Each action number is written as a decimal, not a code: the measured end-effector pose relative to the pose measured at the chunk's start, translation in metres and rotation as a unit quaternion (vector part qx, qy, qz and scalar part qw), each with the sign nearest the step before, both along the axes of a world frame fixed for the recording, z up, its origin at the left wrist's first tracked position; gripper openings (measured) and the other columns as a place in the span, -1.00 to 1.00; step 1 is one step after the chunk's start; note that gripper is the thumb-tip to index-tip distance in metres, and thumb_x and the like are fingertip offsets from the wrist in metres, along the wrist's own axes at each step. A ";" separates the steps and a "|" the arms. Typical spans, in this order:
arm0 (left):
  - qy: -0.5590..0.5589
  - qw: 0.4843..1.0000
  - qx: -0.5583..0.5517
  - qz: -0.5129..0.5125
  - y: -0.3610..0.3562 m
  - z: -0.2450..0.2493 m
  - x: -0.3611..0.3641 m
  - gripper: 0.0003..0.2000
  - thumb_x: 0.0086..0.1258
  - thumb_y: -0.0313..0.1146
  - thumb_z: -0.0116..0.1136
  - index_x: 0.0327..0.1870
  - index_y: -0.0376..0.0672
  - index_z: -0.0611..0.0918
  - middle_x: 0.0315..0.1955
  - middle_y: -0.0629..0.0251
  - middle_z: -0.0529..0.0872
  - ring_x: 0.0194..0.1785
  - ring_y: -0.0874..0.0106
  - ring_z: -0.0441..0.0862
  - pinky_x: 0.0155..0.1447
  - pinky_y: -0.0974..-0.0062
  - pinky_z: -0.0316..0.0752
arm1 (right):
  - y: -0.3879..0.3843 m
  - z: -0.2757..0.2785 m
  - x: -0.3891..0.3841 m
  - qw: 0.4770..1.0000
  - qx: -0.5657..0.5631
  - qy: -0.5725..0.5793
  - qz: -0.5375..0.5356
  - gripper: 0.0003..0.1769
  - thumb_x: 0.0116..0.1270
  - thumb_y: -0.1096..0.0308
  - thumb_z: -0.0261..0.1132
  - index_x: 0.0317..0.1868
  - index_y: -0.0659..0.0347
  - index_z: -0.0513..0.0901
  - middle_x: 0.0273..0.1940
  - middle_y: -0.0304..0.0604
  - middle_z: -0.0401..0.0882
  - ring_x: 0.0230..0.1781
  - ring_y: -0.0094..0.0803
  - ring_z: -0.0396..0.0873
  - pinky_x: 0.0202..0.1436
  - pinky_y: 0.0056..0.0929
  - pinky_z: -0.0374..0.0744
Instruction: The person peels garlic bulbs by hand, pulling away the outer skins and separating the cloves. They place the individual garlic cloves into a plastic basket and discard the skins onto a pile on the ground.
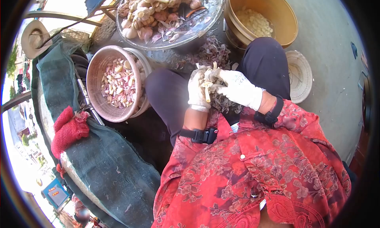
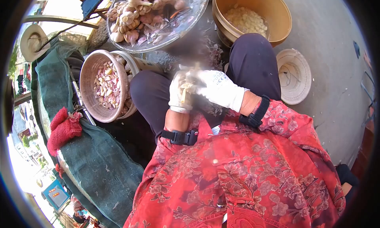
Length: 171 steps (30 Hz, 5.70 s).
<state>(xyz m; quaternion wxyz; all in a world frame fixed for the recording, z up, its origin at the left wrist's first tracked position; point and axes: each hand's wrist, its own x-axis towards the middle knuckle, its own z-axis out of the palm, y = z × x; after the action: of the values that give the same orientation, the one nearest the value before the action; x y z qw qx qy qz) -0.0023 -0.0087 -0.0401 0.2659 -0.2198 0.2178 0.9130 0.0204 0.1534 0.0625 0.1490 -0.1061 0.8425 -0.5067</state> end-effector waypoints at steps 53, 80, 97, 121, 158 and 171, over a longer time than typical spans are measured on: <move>-0.063 0.957 -0.284 0.008 0.018 -0.004 -0.003 -0.87 0.42 -0.39 0.02 -0.15 -0.24 0.53 -0.37 0.22 0.62 -0.41 0.40 0.61 -0.39 0.47 0.56 | 0.140 0.049 -0.208 0.897 -0.270 -0.295 -0.187 -0.77 0.42 0.27 0.17 -0.04 0.21 0.54 -0.18 -0.09 0.65 -0.41 -0.52 0.60 -0.45 -0.61 0.54; -0.048 0.959 -0.257 -0.110 0.015 0.026 -0.031 -0.73 0.43 -0.28 0.05 0.02 -0.25 0.53 -0.07 0.19 0.66 -0.03 0.35 0.62 0.03 0.37 0.52 | 0.043 0.021 -0.246 0.990 -0.079 -0.011 -0.118 -0.45 0.20 0.28 0.34 0.13 0.38 0.42 -0.10 -0.08 0.55 -0.10 -0.27 0.56 0.00 -0.37 0.51; 0.312 0.867 -0.384 -0.048 0.008 0.146 -0.061 -0.27 0.42 -0.42 0.07 0.51 -0.07 -0.06 0.16 0.10 0.41 0.10 0.42 0.46 0.04 0.49 0.47 | 0.007 0.050 -0.120 0.700 -0.598 -0.390 0.018 -0.62 0.34 0.44 0.24 0.15 0.26 0.43 -0.10 -0.18 0.58 -0.03 -0.43 0.54 0.10 -0.46 0.51; 0.207 0.920 -0.324 -0.084 -0.010 0.115 -0.071 -0.50 0.40 -0.35 0.00 0.35 -0.18 0.26 0.04 0.22 0.51 0.02 0.43 0.56 0.03 0.49 0.52 | -0.030 -0.003 -0.214 0.872 0.425 0.189 0.156 -0.82 0.19 0.29 0.17 -0.22 0.14 0.57 -0.24 -0.04 0.52 -0.18 -0.15 0.53 -0.18 -0.18 0.45; 0.087 0.957 -0.277 -0.027 -0.014 0.151 -0.035 -0.49 0.52 0.09 -0.23 -0.02 -0.23 0.54 -0.61 0.42 0.51 -0.65 0.56 0.34 -0.61 0.67 0.08 | 0.016 0.053 -0.064 0.923 -0.270 -0.273 -0.027 -0.81 0.44 0.40 0.11 0.00 0.27 0.49 -0.21 -0.31 0.57 -0.45 -0.64 0.48 -0.38 -0.64 0.48; 0.067 0.943 -0.314 -0.085 -0.002 0.153 -0.024 -0.50 0.51 0.13 -0.24 -0.11 -0.17 0.56 -0.59 0.39 0.59 -0.69 0.60 0.38 -0.66 0.72 0.09 | 0.019 0.054 -0.035 0.961 -0.160 -0.220 -0.057 -0.73 0.42 0.32 0.11 0.04 0.27 0.52 -0.40 -0.34 0.53 -0.44 -0.65 0.44 -0.40 -0.62 0.44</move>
<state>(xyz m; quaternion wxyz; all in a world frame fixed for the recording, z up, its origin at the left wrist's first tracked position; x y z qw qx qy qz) -0.0260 -0.0105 0.1130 0.2446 -0.2110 0.5291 0.7847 -0.0143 0.1722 0.1168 0.2827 0.0332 0.7013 -0.6536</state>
